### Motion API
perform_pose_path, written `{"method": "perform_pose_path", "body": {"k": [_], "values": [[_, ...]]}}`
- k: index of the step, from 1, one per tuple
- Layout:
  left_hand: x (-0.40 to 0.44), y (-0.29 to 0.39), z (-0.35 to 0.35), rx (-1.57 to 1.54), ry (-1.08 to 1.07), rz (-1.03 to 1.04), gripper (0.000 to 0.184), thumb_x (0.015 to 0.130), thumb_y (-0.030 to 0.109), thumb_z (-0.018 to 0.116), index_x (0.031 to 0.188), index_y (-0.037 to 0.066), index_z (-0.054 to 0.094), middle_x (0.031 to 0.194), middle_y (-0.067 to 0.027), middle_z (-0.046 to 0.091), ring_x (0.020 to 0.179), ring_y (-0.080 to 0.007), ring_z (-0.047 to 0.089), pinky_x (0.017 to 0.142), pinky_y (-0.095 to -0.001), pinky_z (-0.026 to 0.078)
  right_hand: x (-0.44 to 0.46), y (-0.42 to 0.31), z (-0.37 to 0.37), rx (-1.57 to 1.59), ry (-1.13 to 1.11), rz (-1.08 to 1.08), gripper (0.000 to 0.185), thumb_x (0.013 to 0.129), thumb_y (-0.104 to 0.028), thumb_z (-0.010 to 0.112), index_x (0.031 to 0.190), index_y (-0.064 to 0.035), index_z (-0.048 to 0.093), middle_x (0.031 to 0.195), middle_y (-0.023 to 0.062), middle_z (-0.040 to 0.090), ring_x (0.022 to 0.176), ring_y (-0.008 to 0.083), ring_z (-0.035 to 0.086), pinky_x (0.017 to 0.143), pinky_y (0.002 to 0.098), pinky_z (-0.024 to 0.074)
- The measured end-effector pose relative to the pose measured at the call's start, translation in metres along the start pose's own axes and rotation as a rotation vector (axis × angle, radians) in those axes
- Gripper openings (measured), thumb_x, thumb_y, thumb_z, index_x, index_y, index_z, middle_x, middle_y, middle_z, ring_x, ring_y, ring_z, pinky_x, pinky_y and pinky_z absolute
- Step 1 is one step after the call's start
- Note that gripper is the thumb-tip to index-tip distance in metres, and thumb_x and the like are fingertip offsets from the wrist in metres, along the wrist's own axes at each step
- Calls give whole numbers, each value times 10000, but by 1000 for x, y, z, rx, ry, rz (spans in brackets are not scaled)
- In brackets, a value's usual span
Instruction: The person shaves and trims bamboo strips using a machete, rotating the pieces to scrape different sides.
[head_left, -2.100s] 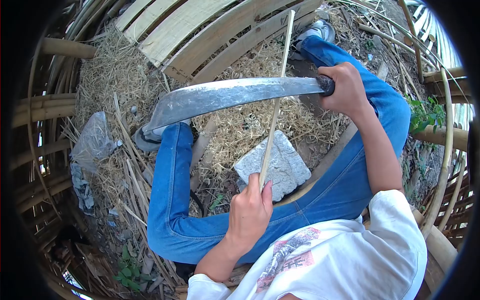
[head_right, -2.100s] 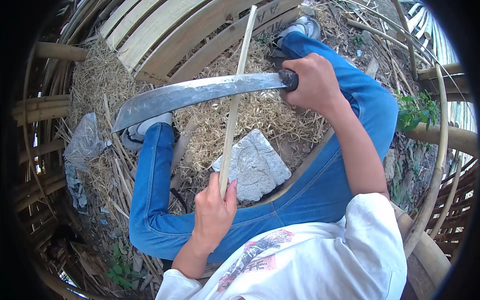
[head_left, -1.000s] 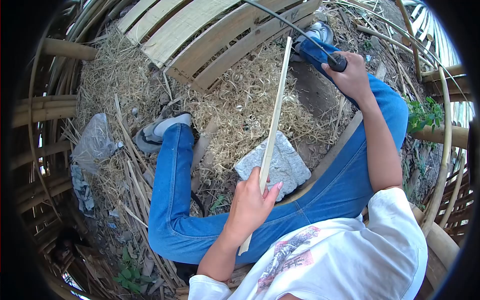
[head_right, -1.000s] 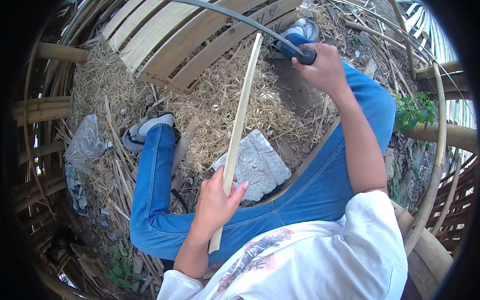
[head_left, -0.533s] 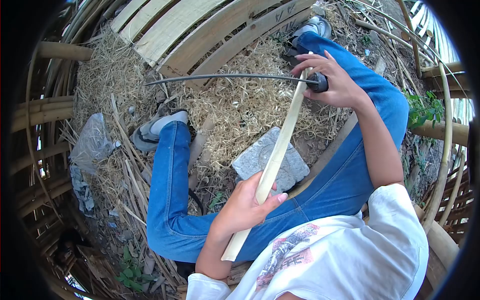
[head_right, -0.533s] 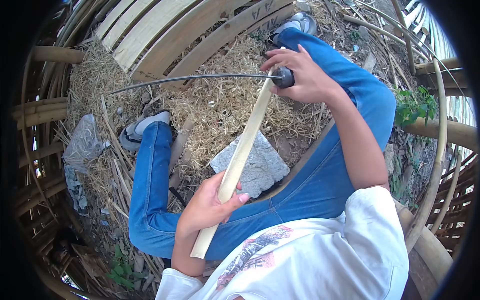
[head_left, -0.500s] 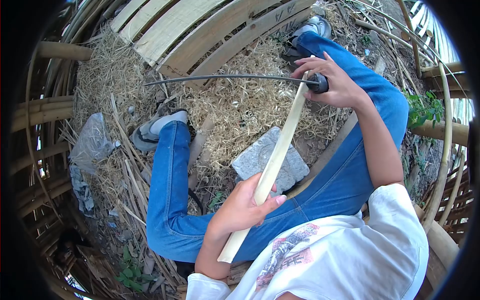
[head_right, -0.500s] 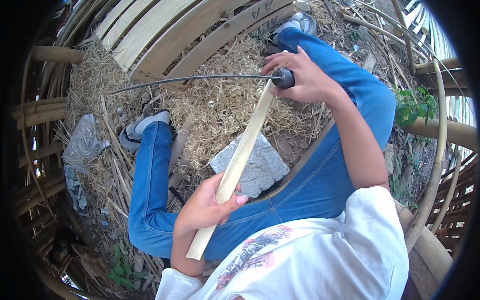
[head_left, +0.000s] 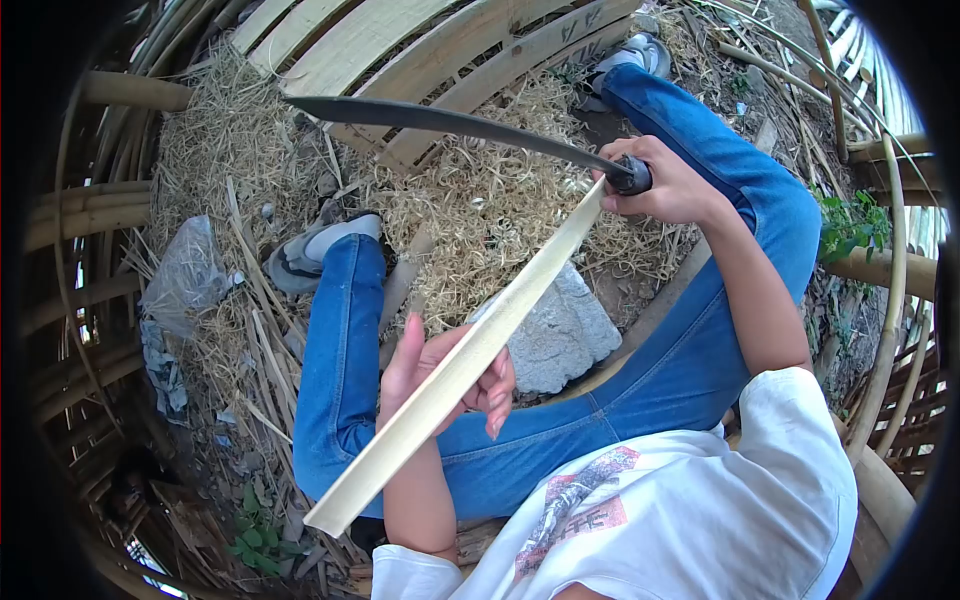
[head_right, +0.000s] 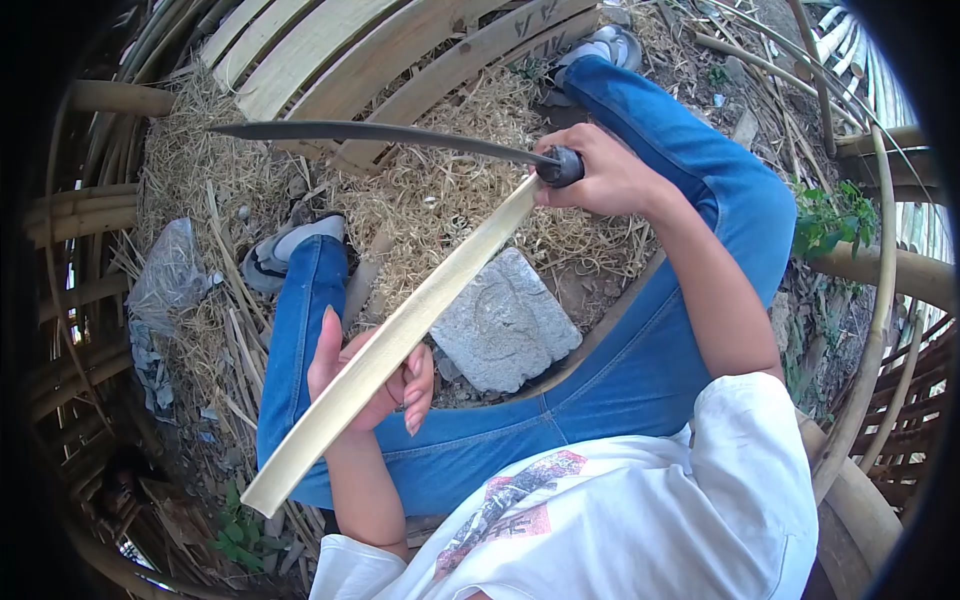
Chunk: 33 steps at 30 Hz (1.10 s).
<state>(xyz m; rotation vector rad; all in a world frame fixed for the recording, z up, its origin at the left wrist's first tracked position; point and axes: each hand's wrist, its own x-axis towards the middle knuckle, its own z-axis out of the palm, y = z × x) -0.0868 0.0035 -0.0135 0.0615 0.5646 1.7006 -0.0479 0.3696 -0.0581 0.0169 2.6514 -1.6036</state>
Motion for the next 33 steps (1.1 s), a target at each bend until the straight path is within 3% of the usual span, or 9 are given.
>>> {"method": "perform_pose_path", "body": {"k": [2, 5, 7, 12, 19, 20, 26, 31, 33], "values": [[4, -1, -4, -46, 41, 70, 739, 1033, 630, 297, 982, -59, 557, 868, -183, 542, 780, -315, 635, 596, -405, 563, 0, -7, 6, 91, -10, 101, 219, 753, -163, 792, 839, -5, 667, 693, 37, 607, 682, 119, 551, 641, 309, 433], [11, -15, -11, 16, 87, 281, 449, 1037, 402, 463, 1109, -36, 537, 954, -162, 552, 825, -285, 643, 643, -366, 575, 3, -3, 18, 172, 28, 89, 207, 761, -147, 784, 858, -5, 669, 731, 30, 642, 708, 112, 577, 680, 295, 458], [16, -16, -5, 274, 312, 240, 375, 1015, 285, 553, 1221, -24, 507, 1052, -151, 554, 920, -262, 645, 678, -356, 585, 4, -3, 25, 194, -3, 95, 197, 773, -100, 774, 915, -15, 667, 769, 6, 654, 749, 85, 588, 726, 269, 466], [48, -56, -12, 1002, 655, 374, 666, 898, 48, 759, 1451, 21, 389, 1353, -119, 492, 1189, -215, 572, 889, -349, 573, 1, -19, 55, 345, -44, 135, 196, 800, -53, 769, 969, -4, 682, 820, -12, 681, 799, 69, 595, 773, 259, 471], [71, -61, -15, 1044, 699, 816, 551, 946, 137, 750, 1404, -1, 476, 1321, -128, 576, 1211, -204, 590, 1011, -345, 510, -9, -46, 99, 497, -99, 106, 235, 823, -58, 763, 1038, -6, 682, 889, 19, 718, 847, 71, 627, 791, 272, 500], [69, -59, -16, 1086, 759, 874, 352, 987, 126, 697, 1285, -17, 575, 1208, -117, 643, 1136, -191, 627, 991, -330, 506, -11, -47, 103, 509, -106, 109, 250, 826, -54, 764, 1056, -7, 679, 907, 25, 726, 861, 72, 632, 801, 274, 504], [66, -55, -11, 911, 831, 867, 182, 1037, 131, 617, 1095, -36, 662, 1053, -102, 701, 982, -154, 654, 872, -297, 509, -14, -49, 105, 505, -166, 149, 323, 826, -55, 771, 1128, -5, 668, 984, 45, 754, 944, 98, 659, 881, 299, 506], [57, -44, -9, 911, 853, 810, 193, 1033, 139, 627, 1092, -42, 660, 1014, -86, 704, 893, -124, 637, 819, -269, 498, -11, -39, 95, 506, -131, 65, 342, 818, -59, 773, 1146, -6, 695, 1085, 54, 745, 987, 114, 656, 918, 314, 491], [53, -41, -9, 895, 825, 778, 199, 1036, 137, 621, 1103, -47, 656, 1011, -87, 704, 891, -125, 638, 824, -272, 500, -9, -46, 78, 475, -117, 126, 153, 829, -59, 759, 972, -10, 734, 1208, 69, 710, 1020, 136, 654, 933, 313, 491]]}}
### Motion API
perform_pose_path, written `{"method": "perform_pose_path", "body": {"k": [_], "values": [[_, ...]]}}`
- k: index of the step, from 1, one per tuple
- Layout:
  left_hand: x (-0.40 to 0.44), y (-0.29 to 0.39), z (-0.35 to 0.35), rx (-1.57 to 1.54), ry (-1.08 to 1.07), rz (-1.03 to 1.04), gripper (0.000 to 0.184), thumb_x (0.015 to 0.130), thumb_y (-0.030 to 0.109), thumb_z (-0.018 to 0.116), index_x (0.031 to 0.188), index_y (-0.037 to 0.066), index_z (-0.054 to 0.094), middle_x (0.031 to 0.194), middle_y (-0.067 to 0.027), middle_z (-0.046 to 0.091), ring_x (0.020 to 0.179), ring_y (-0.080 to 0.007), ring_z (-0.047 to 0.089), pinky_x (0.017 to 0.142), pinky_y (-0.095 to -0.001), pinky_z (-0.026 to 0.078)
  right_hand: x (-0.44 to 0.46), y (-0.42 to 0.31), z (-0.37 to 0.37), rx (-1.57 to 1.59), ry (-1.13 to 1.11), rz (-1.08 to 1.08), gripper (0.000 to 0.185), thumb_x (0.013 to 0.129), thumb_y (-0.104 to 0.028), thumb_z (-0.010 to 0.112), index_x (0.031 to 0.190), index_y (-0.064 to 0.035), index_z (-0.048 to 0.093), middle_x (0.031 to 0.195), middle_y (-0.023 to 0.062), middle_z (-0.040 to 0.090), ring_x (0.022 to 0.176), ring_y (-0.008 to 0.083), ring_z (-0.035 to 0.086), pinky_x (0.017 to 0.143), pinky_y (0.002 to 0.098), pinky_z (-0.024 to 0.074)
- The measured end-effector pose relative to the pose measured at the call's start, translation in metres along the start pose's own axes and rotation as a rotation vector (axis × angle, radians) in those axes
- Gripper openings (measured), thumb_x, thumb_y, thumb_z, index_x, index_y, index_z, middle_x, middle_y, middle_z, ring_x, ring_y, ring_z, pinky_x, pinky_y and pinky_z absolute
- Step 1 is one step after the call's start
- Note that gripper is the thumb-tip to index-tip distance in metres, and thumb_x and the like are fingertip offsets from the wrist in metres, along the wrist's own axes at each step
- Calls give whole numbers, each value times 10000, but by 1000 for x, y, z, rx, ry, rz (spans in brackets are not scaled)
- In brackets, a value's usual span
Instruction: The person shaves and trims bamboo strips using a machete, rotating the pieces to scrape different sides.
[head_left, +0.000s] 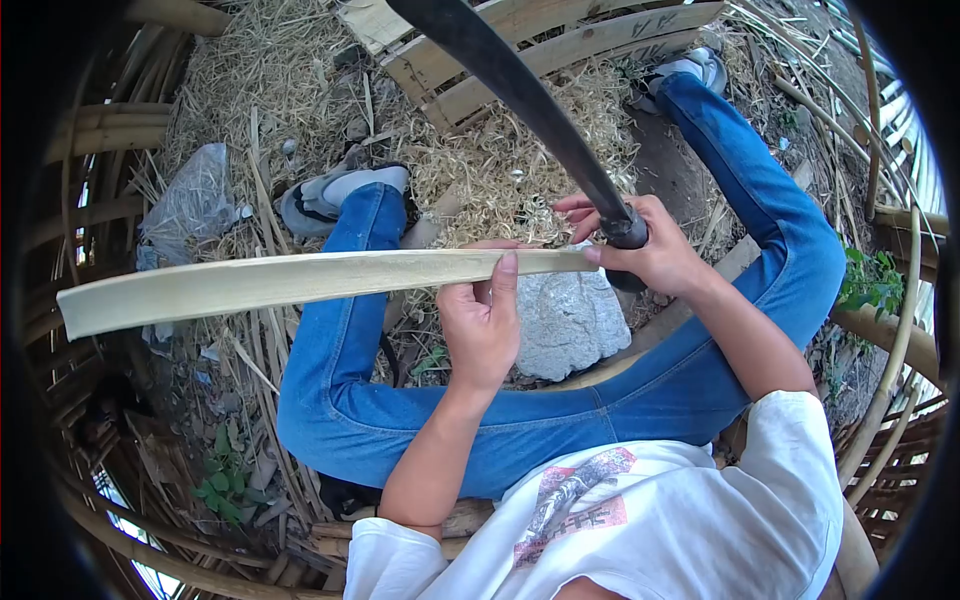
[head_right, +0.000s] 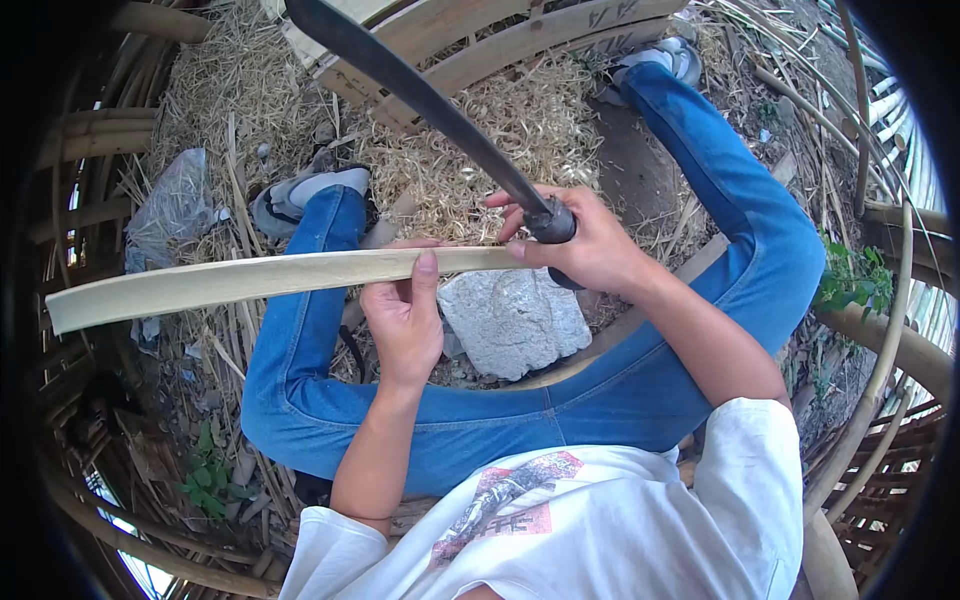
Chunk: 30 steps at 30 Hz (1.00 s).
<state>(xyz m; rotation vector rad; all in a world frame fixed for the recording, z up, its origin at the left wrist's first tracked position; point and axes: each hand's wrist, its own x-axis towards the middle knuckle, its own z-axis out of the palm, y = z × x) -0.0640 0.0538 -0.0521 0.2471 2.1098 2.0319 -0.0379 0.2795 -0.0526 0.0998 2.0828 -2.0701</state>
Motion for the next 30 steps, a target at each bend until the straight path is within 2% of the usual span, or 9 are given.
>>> {"method": "perform_pose_path", "body": {"k": [3, 5, 8, 11, 14, 17, 20, 23, 30], "values": [[0, 8, -3, -23, -83, -35, 213, 1045, 127, 597, 1161, -49, 624, 1026, -103, 704, 958, -156, 656, 881, -301, 515, 0, 0, -15, -1, 87, -118, 160, 833, -40, 745, 987, 2, 728, 1262, 71, 688, 985, 123, 636, 895, 323, 507], [-2, 9, 0, -110, -121, -60, 244, 1053, 117, 574, 1233, -47, 574, 1038, -127, 707, 1054, -207, 681, 955, -345, 533, -1, -8, -21, 30, 130, -71, 151, 838, -35, 735, 981, 10, 730, 1269, 70, 687, 984, 115, 632, 882, 315, 511], [-3, 7, 0, -115, -233, -75, 297, 1065, 109, 539, 1314, -51, 520, 1076, -151, 702, 1039, -228, 692, 977, -364, 531, -1, -6, -27, 47, 179, -55, 142, 846, -25, 714, 977, 27, 731, 1280, 72, 685, 958, 104, 632, 854, 302, 520], [-4, 14, 2, -159, -306, -141, 240, 1076, 121, 517, 1261, -32, 506, 1027, -139, 682, 1019, -251, 702, 1008, -405, 525, -1, -6, -29, 73, 200, -25, 158, 845, -27, 713, 991, 29, 733, 1280, 84, 686, 958, 116, 642, 857, 307, 524], [-10, 11, 7, -324, -271, -80, 153, 1086, 164, 506, 1150, 28, 476, 860, -78, 604, 935, -258, 707, 1008, -497, 535, -1, -4, -28, 94, 204, -44, 166, 845, -35, 718, 997, 30, 736, 1266, 102, 691, 972, 133, 653, 875, 311, 525], [-11, 13, 13, -510, -220, -157, 195, 1081, 210, 524, 1011, 51, 436, 776, -28, 508, 801, -185, 662, 893, -453, 595, -1, -2, -27, 94, 200, -81, 168, 846, -43, 725, 999, 26, 740, 1228, 115, 704, 987, 140, 658, 894, 311, 523], [-10, 10, 9, -557, -260, -219, 176, 1087, 243, 502, 1048, 94, 419, 725, -14, 439, 661, -133, 573, 707, -445, 650, 0, 0, -29, 85, 189, -131, 183, 845, -51, 736, 1012, 21, 745, 1166, 114, 726, 978, 129, 659, 897, 308, 523], [-10, 12, 7, -506, -239, -225, 232, 1076, 285, 533, 1000, 89, 433, 728, -19, 455, 581, -97, 508, 521, -326, 604, 0, 0, -30, 67, 197, -124, 200, 844, -64, 748, 1027, 16, 748, 1108, 102, 744, 948, 119, 662, 883, 305, 528], [-13, 18, 4, -150, -143, -161, 231, 999, 195, 686, 979, 45, 512, 736, -27, 533, 534, -93, 533, 458, -268, 534, 1, 2, -36, -56, 302, -139, 180, 863, -83, 756, 1022, 2, 749, 1056, 78, 753, 918, 108, 666, 851, 300, 539]]}}
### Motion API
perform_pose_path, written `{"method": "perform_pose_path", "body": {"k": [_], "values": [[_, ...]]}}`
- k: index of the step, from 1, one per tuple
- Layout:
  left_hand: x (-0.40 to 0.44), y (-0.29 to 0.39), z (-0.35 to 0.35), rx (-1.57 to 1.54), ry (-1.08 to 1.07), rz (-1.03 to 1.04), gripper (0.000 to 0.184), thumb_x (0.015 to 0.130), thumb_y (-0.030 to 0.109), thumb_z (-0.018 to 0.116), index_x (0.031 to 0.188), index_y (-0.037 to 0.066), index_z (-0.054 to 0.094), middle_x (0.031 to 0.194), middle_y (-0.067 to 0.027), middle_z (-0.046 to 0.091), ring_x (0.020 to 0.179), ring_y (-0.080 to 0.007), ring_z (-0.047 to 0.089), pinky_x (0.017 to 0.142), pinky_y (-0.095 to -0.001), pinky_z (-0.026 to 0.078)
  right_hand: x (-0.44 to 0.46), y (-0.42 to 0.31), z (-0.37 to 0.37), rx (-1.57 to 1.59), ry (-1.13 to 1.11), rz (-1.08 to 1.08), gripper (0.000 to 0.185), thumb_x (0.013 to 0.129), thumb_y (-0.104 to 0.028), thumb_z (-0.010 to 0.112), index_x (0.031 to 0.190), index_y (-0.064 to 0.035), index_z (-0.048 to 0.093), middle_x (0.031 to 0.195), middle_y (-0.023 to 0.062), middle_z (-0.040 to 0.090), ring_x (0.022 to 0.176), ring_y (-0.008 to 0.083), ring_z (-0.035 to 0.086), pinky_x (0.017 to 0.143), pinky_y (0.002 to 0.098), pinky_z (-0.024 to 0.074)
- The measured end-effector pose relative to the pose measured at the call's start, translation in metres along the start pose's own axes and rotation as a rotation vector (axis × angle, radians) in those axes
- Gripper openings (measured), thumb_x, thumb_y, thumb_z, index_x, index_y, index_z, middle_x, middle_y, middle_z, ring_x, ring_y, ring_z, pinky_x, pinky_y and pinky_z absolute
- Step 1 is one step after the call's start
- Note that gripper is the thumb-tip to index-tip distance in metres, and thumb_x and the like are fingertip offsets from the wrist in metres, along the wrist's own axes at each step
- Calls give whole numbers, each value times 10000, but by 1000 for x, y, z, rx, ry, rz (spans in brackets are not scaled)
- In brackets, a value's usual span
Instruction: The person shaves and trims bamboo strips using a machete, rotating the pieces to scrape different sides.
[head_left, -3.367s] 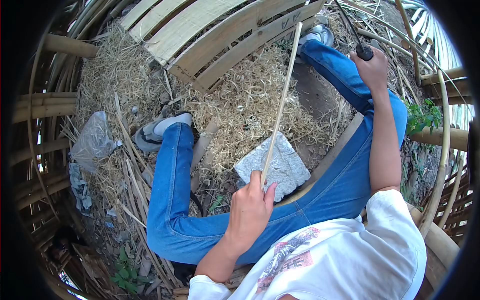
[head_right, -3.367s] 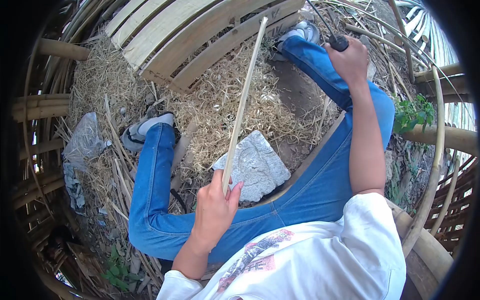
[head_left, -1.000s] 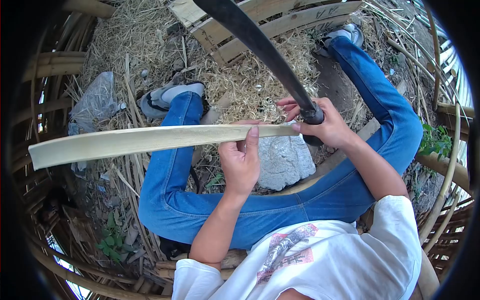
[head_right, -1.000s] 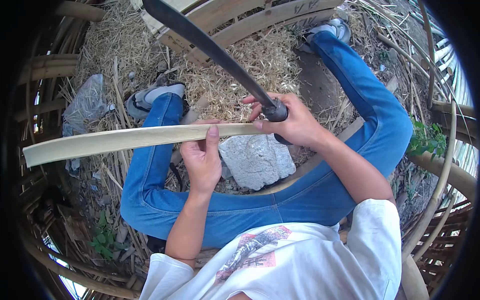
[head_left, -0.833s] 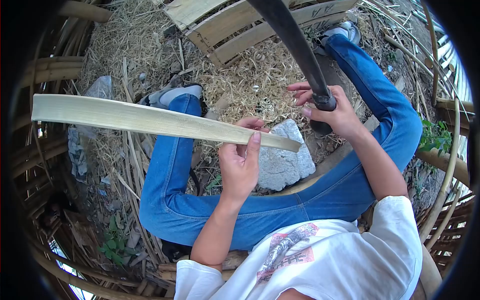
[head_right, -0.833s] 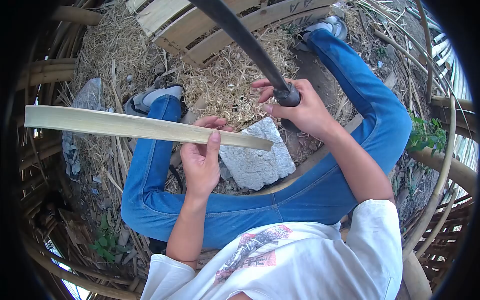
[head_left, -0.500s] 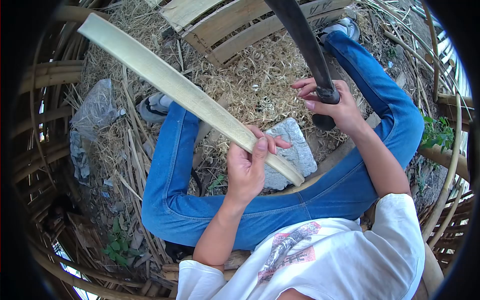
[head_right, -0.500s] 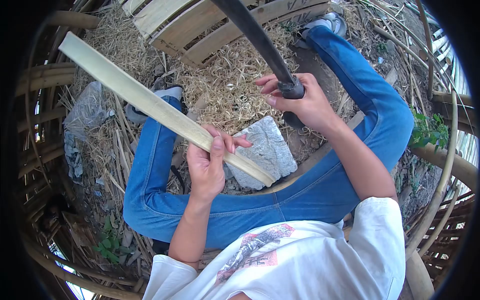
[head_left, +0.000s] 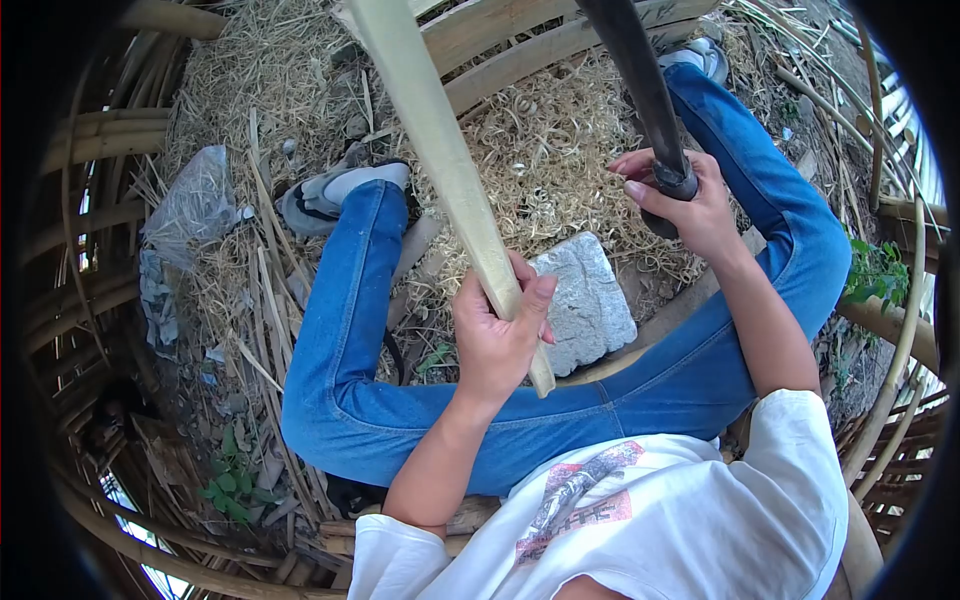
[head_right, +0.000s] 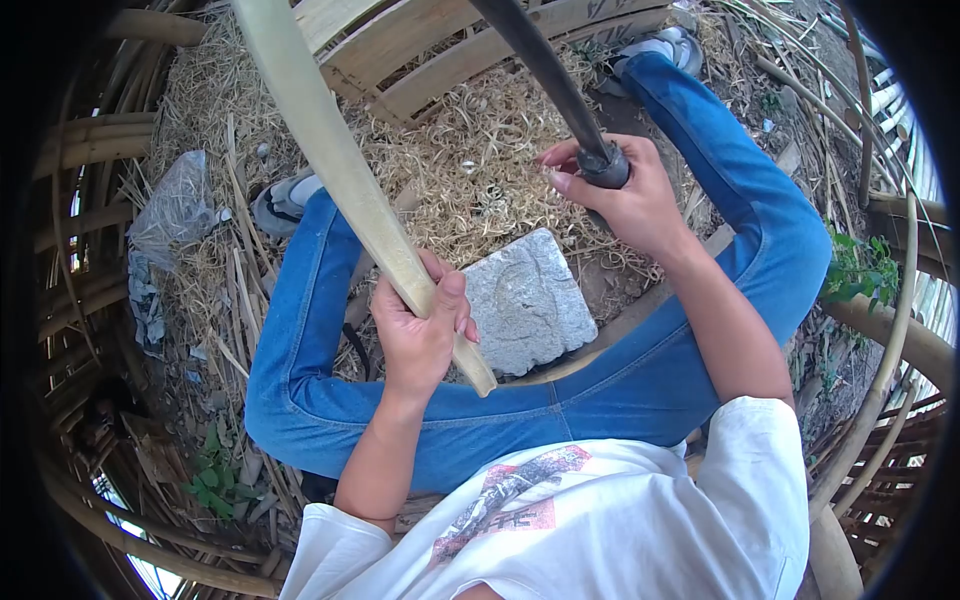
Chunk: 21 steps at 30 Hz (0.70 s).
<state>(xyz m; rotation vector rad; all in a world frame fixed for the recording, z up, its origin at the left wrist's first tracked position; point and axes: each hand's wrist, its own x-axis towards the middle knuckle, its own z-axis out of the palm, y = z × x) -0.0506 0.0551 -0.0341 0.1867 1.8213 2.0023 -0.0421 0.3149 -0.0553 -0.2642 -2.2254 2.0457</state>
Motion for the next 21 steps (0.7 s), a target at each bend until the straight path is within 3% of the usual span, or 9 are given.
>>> {"method": "perform_pose_path", "body": {"k": [4, 8, 11, 17, 21], "values": [[-1, -1, -5, 346, 7, 45, 264, 927, 188, 780, 953, 10, 586, 752, -32, 585, 570, -94, 585, 476, -268, 534, 5, -1, -13, -35, 121, -163, 160, 880, -79, 751, 1017, 3, 744, 1058, 81, 754, 941, 110, 671, 859, 295, 537], [4, 3, -3, 663, 10, 233, 304, 843, 186, 853, 931, -25, 652, 724, -42, 607, 557, -97, 596, 476, -261, 525, 6, -9, -30, -16, 225, -127, 153, 897, -62, 738, 1034, 6, 746, 1094, 99, 753, 951, 115, 674, 879, 284, 530], [6, -4, -3, 734, 14, 326, 352, 818, 180, 864, 1023, -43, 683, 733, -72, 630, 560, -115, 626, 497, -264, 536, 8, -11, -38, -19, 281, -138, 159, 914, -70, 722, 1048, 13, 744, 1101, 105, 750, 914, 98, 664, 835, 260, 534], [1, -8, 4, 572, -114, 60, 445, 802, 118, 870, 1153, -65, 668, 850, -101, 694, 653, -133, 697, 576, -261, 592, 8, -8, -42, 41, 317, -78, 177, 917, -106, 729, 1045, 15, 745, 1088, 105, 750, 866, 93, 658, 797, 253, 535], [-1, -6, 8, 268, -272, -195, 506, 828, 95, 851, 1227, -62, 583, 802, -51, 661, 604, -102, 657, 532, -236, 570, 9, -9, -41, 3, 323, -96, 178, 918, -117, 733, 1038, 13, 747, 1076, 106, 753, 849, 91, 657, 785, 251, 535]]}}
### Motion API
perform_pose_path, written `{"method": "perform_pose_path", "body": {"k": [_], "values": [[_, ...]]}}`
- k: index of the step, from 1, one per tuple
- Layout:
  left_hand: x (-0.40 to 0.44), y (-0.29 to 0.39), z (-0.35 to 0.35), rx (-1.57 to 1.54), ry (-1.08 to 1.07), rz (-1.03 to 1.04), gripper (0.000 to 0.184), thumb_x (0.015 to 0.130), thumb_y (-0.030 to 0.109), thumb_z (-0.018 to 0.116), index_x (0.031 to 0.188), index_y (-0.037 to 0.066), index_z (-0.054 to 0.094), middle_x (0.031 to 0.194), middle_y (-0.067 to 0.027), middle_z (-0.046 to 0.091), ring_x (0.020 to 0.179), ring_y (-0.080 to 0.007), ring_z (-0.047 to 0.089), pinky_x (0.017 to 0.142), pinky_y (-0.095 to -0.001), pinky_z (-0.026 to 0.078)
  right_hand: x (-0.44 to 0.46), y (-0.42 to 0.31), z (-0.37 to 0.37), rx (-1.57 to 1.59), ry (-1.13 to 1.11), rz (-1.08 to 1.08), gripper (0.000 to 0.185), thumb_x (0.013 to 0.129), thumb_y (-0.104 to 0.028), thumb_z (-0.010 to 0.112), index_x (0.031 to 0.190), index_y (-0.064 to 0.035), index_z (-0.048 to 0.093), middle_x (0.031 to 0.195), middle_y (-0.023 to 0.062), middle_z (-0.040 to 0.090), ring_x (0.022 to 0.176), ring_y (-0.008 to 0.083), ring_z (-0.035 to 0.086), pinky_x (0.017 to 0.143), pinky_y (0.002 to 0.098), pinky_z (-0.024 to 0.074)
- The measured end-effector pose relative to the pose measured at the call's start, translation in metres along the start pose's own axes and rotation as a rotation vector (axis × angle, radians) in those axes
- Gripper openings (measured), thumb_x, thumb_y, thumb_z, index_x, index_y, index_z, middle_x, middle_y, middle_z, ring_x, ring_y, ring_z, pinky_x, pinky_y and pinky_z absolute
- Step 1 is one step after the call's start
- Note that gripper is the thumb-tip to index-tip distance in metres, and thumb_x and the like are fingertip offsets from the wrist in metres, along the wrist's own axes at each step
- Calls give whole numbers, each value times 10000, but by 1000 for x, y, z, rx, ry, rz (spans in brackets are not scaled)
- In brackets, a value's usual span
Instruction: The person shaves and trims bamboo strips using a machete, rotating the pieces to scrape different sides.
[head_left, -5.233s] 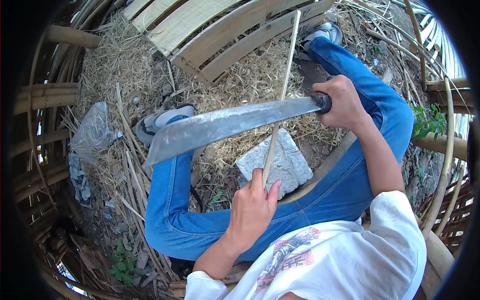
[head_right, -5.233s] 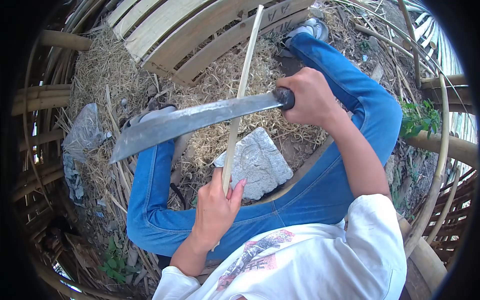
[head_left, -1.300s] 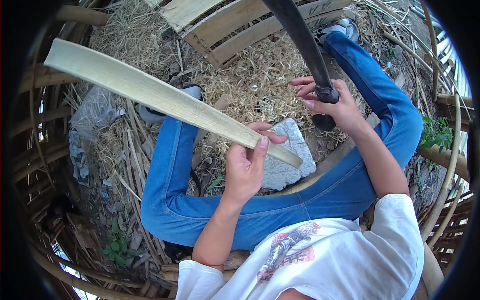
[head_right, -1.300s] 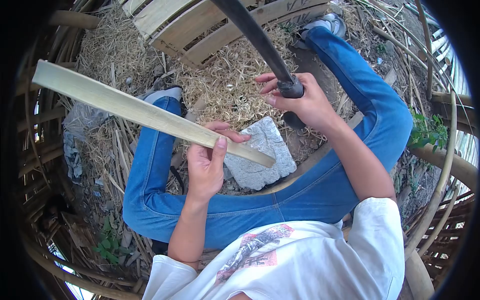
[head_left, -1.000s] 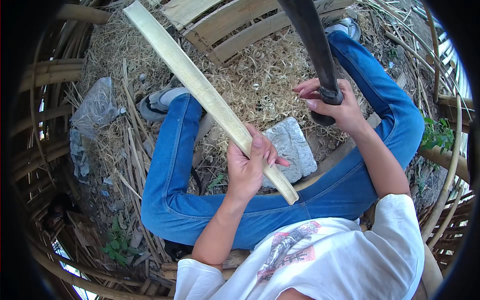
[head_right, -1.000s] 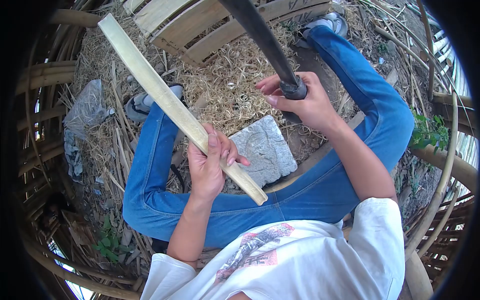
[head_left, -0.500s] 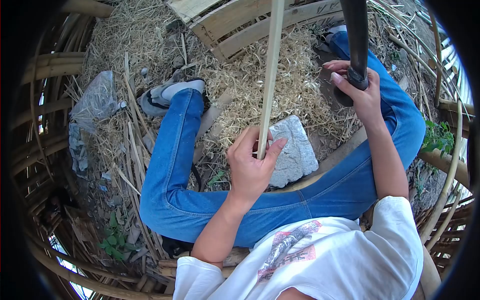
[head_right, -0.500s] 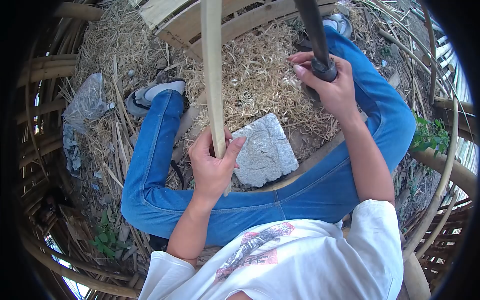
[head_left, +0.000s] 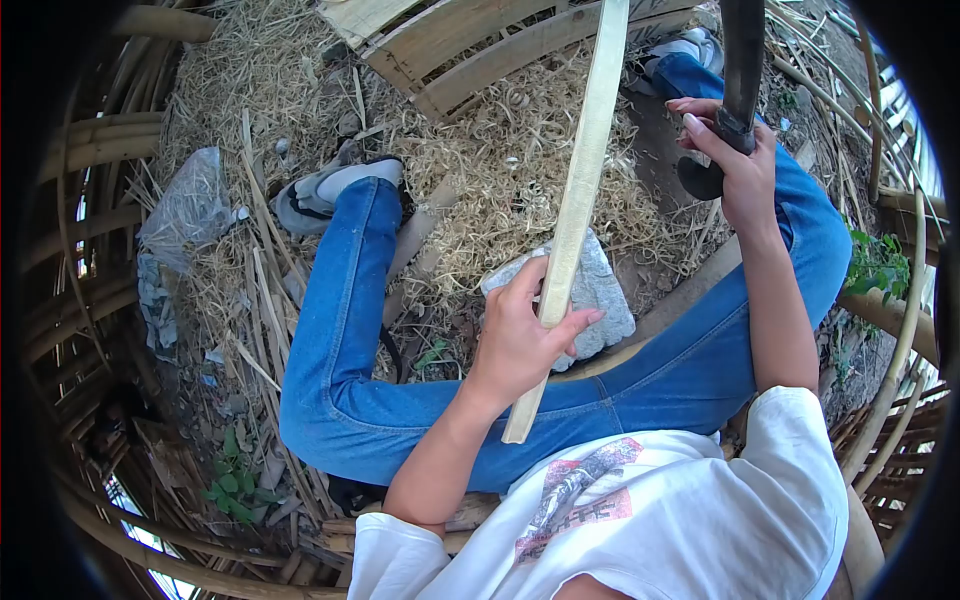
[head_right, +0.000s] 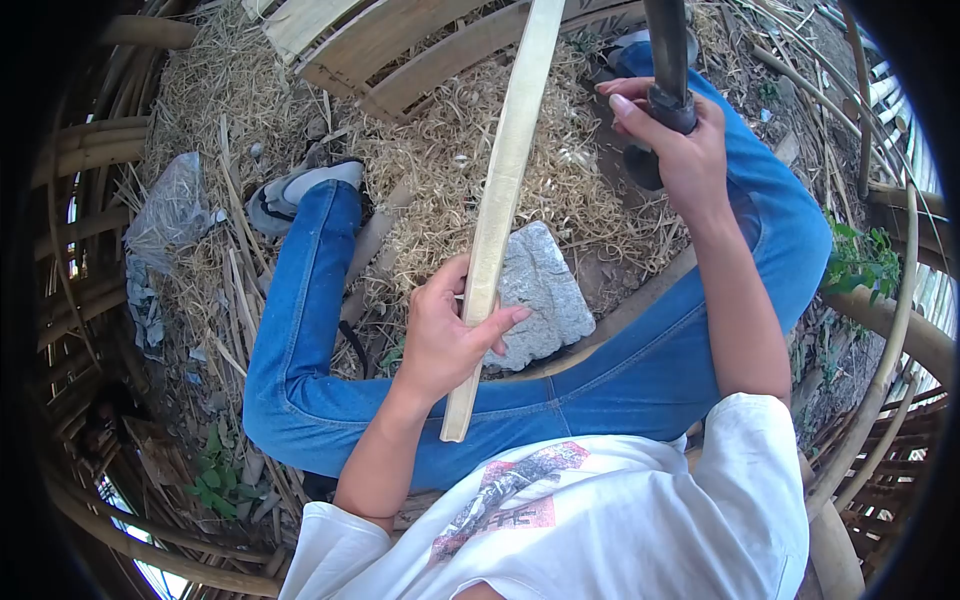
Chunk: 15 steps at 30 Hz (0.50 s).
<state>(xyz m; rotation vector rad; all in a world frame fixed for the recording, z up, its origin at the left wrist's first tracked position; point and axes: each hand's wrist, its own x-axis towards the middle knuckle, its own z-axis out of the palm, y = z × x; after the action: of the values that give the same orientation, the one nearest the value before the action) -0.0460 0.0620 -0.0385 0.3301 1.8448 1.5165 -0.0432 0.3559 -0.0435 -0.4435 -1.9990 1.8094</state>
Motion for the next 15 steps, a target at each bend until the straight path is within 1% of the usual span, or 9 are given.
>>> {"method": "perform_pose_path", "body": {"k": [2, 4, 7, 9, 11, 12, 15], "values": [[0, 0, -2, -118, -99, -115, 529, 844, 107, 842, 1249, -47, 540, 768, -24, 636, 576, -83, 629, 510, -226, 552, -1, 1, 1, -28, -12, -18, 176, 924, -123, 726, 1038, 9, 746, 1069, 107, 752, 846, 102, 663, 786, 262, 539], [1, 1, -2, -222, -184, -132, 510, 851, 118, 839, 1224, -19, 520, 745, -11, 613, 545, -67, 599, 488, -223, 535, -1, 6, -1, -65, -37, -29, 176, 936, -133, 709, 1040, 5, 743, 1068, 112, 747, 848, 122, 675, 792, 284, 546], [5, 3, -2, -322, -265, -147, 482, 853, 139, 841, 1176, 2, 511, 727, -3, 603, 512, -55, 574, 465, -223, 528, -3, 10, 0, -197, -52, -48, 186, 943, -156, 722, 1031, 6, 748, 998, 90, 757, 795, 107, 673, 768, 265, 540], [4, -6, -1, -382, -281, -188, 447, 860, 150, 836, 1128, 10, 508, 710, -7, 602, 477, -47, 551, 436, -224, 528, -3, 13, -1, -317, -74, -121, 188, 948, -186, 735, 977, -2, 756, 834, 42, 733, 755, 99, 672, 735, 248, 528], [7, -7, -1, -392, -260, -266, 440, 867, 147, 828, 1128, 1, 505, 701, -3, 594, 470, -38, 539, 431, -222, 534, -3, 19, 4, -339, -42, -164, 240, 946, -247, 746, 891, -14, 738, 740, 9, 688, 693, 77, 622, 667, 248, 491], [10, -6, -3, -407, -273, -311, 447, 847, 127, 842, 1116, -35, 523, 713, 1, 577, 526, -64, 585, 464, -254, 565, -7, -6, 14, -369, -63, -108, 259, 934, -196, 766, 749, -38, 675, 604, -3, 647, 519, 69, 581, 489, 242, 445], [12, -13, -3, -386, -210, -350, 458, 848, 136, 843, 1131, -46, 533, 761, -14, 591, 543, -69, 591, 476, -254, 573, -11, -8, 21, -360, -162, -16, 285, 943, -193, 748, 733, -42, 628, 574, -6, 625, 500, 60, 581, 454, 241, 431]]}}
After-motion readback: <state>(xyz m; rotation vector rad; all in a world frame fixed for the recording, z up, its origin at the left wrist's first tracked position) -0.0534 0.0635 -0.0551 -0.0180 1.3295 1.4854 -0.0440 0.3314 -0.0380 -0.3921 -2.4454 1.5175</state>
